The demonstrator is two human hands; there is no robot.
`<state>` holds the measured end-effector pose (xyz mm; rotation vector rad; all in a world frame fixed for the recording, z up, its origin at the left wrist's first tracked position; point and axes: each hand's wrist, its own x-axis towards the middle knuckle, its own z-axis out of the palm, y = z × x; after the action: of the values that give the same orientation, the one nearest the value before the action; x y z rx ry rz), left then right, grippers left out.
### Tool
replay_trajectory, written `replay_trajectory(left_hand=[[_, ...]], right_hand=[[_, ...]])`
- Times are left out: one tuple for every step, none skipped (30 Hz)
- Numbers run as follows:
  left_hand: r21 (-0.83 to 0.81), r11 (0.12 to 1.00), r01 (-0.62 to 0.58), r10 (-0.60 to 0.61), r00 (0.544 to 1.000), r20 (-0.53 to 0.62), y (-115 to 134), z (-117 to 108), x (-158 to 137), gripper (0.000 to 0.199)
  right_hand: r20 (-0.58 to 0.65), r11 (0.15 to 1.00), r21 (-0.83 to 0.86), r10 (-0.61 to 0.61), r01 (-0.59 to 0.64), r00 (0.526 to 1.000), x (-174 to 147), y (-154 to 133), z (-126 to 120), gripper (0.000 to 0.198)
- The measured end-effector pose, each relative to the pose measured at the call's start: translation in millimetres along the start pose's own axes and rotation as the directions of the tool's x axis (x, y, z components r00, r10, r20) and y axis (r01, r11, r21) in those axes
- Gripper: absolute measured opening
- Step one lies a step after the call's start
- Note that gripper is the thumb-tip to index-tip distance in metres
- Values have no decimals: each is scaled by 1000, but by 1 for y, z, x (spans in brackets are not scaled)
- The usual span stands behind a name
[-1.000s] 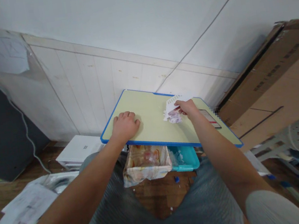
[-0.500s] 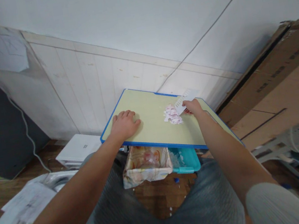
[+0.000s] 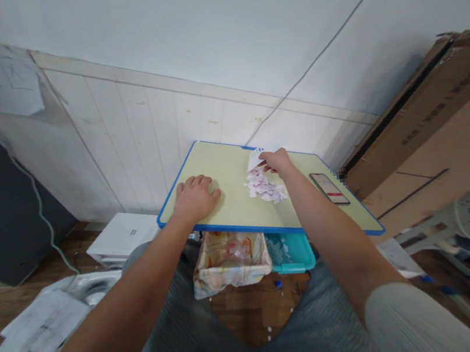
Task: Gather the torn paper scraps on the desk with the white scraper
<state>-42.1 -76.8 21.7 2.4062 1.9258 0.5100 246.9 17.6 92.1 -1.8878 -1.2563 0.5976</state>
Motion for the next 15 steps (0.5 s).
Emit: replay_trajectory(left_hand=[[-2, 1000, -2, 2, 1000, 0, 0, 0, 0, 56], [-5, 1000, -6, 6, 1000, -4, 1, -1, -1, 55], [-7, 1000, -10, 10, 1000, -9, 1, -1, -2, 54], [-9, 1000, -12, 12, 1000, -14, 2, -2, -3, 53], [-10, 1000, -15, 14, 1000, -18, 2, -2, -4, 53], [-10, 1000, -17, 16, 1000, -22, 3, -3, -5, 53], [-9, 1000, -18, 18, 1000, -25, 4, -3, -7, 53], [-7, 1000, -17, 17, 1000, -26, 5, -3, -8, 53], [-4, 1000, -16, 16, 999, -29, 5, -3, -8, 53], [-1, 1000, -16, 16, 999, -34, 6, -3, -9, 53], [3, 1000, -18, 18, 999, -39, 6, -3, -9, 52], [5, 1000, -21, 21, 999, -44, 5, -2, -10, 52], [4, 1000, -27, 27, 999, -47, 5, -2, -10, 53], [2, 999, -33, 33, 998, -50, 4, -1, -9, 53], [-2, 999, -38, 38, 998, -52, 3, -1, -9, 53]], right_hand=[[16, 1000, 0, 3, -3, 1000, 0, -3, 11, 9], [22, 1000, -7, 10, -10, 1000, -1, -4, 20, 12], [12, 1000, -15, 13, -13, 1000, -2, -3, 25, 16], [-2, 1000, -24, 18, -18, 1000, -3, 0, 28, 22], [-21, 999, -35, 25, -26, 999, -4, 4, 28, 28], [-42, 999, -43, 29, -31, 999, -5, 9, 25, 33], [-59, 998, -49, 33, -36, 998, -7, 15, 20, 36], [-73, 998, -56, 38, -42, 997, -8, 21, 13, 36], [-82, 997, -62, 42, -48, 996, -9, 27, 5, 33], [-92, 996, -70, 47, -53, 995, -9, 31, -4, 28], [-97, 995, -78, 51, -59, 994, -9, 35, -13, 23], [-101, 994, -87, 51, -60, 994, -8, 38, -22, 19], [-109, 994, -95, 48, -59, 993, -5, 39, -30, 19], [-121, 993, -109, 41, -54, 992, -1, 39, -38, 20], [-135, 990, -132, 31, -49, 990, 4, 38, -45, 22]])
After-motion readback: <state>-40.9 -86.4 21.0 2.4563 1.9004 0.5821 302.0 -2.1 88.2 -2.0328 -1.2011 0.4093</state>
